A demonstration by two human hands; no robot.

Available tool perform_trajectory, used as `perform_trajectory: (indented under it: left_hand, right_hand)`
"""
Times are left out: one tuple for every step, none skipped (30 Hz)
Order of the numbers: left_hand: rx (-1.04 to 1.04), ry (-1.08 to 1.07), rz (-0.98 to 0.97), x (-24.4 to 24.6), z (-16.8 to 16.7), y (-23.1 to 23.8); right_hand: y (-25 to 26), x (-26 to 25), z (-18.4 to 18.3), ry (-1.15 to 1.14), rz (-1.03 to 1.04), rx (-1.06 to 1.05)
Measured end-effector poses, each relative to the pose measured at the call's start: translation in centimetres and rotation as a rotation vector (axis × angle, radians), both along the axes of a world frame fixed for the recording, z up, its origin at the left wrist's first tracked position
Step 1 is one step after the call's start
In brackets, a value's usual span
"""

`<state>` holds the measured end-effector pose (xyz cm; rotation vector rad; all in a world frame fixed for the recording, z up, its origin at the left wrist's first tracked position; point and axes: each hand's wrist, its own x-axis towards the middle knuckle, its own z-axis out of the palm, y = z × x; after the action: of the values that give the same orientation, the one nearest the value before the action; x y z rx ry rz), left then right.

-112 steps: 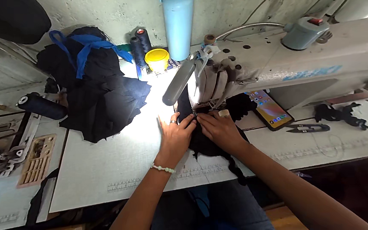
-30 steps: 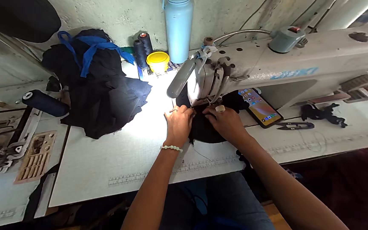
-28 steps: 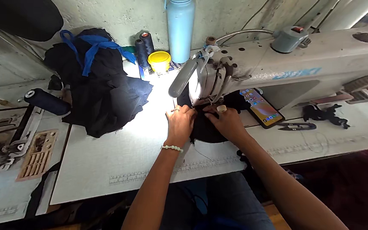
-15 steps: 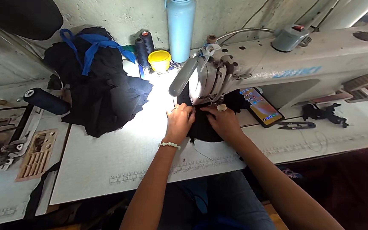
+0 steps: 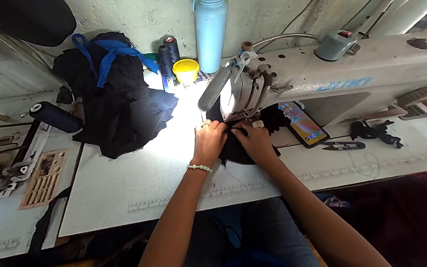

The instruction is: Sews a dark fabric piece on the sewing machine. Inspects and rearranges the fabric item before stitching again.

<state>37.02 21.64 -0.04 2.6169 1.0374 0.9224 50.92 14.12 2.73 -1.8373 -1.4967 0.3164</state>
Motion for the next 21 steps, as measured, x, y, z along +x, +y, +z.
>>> perform_trajectory:
  left_hand:
    - [-0.006, -0.001, -0.018, -0.2, 0.1, 0.1]
    - [-0.011, -0.002, -0.041, -0.5, 0.1, 0.3]
    - [-0.010, -0.003, -0.069, -0.8, 0.1, 0.5]
    - [0.001, -0.001, -0.095, -1.0, 0.0, 0.7]
    - [0.022, 0.005, -0.114, -1.1, -0.1, 0.8]
    - [0.043, 0.015, -0.127, -1.1, -0.3, 1.0]
    - [0.068, 0.026, -0.139, -1.2, -0.3, 1.1]
    - [0.088, 0.040, -0.152, -1.3, -0.3, 1.3]
    - [0.106, 0.052, -0.164, -1.4, -0.3, 1.4]
    - [0.126, 0.058, -0.179, -1.5, -0.2, 1.6]
    - [0.145, 0.063, -0.194, -1.6, -0.2, 1.7]
    - [0.160, 0.064, -0.214, -1.7, -0.1, 1.7]
    - [0.171, 0.061, -0.234, -1.9, 0.1, 1.6]
    - [0.183, 0.054, -0.248, -2.0, 0.1, 1.5]
    - [0.189, 0.043, -0.256, -2.2, 0.1, 1.4]
    - [0.189, 0.031, -0.248, -2.4, -0.1, 1.1]
    - [0.178, 0.024, -0.223, -2.4, -0.5, 0.7]
    - [0.158, 0.029, -0.181, -2.4, -0.9, 0.0]
    - [0.137, 0.041, -0.122, -2.1, -1.2, -0.8]
    - [0.123, 0.054, -0.058, -1.7, -1.2, -1.7]
    - [0.117, 0.071, 0.005, -1.1, -1.2, -2.7]
  right_hand:
    - [-0.2, -0.2, 0.0, -0.013, -0.002, 0.011]
    - [-0.4, -0.4, -0.2, -0.042, 0.001, 0.025]
    - [-0.8, -0.7, -0.5, -0.090, 0.009, 0.052]
    - [-1.2, -1.0, -1.0, -0.149, 0.023, 0.081]
    - [-1.7, -1.5, -1.5, -0.207, 0.036, 0.099]
    - [-2.2, -2.0, -2.0, -0.265, 0.048, 0.121]
    - [-2.6, -2.5, -2.6, -0.326, 0.052, 0.157]
    - [-2.9, -3.0, -3.2, -0.380, 0.048, 0.190]
    - [-3.1, -3.3, -3.6, -0.419, 0.042, 0.216]
    - [-3.3, -3.6, -3.9, -0.441, 0.036, 0.235]
    - [-3.5, -3.8, -4.0, -0.443, 0.034, 0.243]
    - [-3.6, -3.8, -4.0, -0.431, 0.033, 0.246]
    - [-3.6, -3.8, -4.1, -0.409, 0.032, 0.247]
    - [-3.6, -3.7, -4.1, -0.376, 0.032, 0.246]
    - [-3.6, -3.5, -4.1, -0.339, 0.032, 0.243]
    - [-3.6, -3.3, -4.1, -0.308, 0.032, 0.236]
    - [-3.6, -3.0, -4.1, -0.286, 0.035, 0.225]
    - [-3.7, -2.6, -4.1, -0.271, 0.042, 0.213]
    - [-3.7, -2.0, -4.2, -0.253, 0.056, 0.203]
    - [-3.7, -1.2, -4.3, -0.226, 0.077, 0.196]
    - [-3.7, -0.3, -4.4, -0.187, 0.108, 0.188]
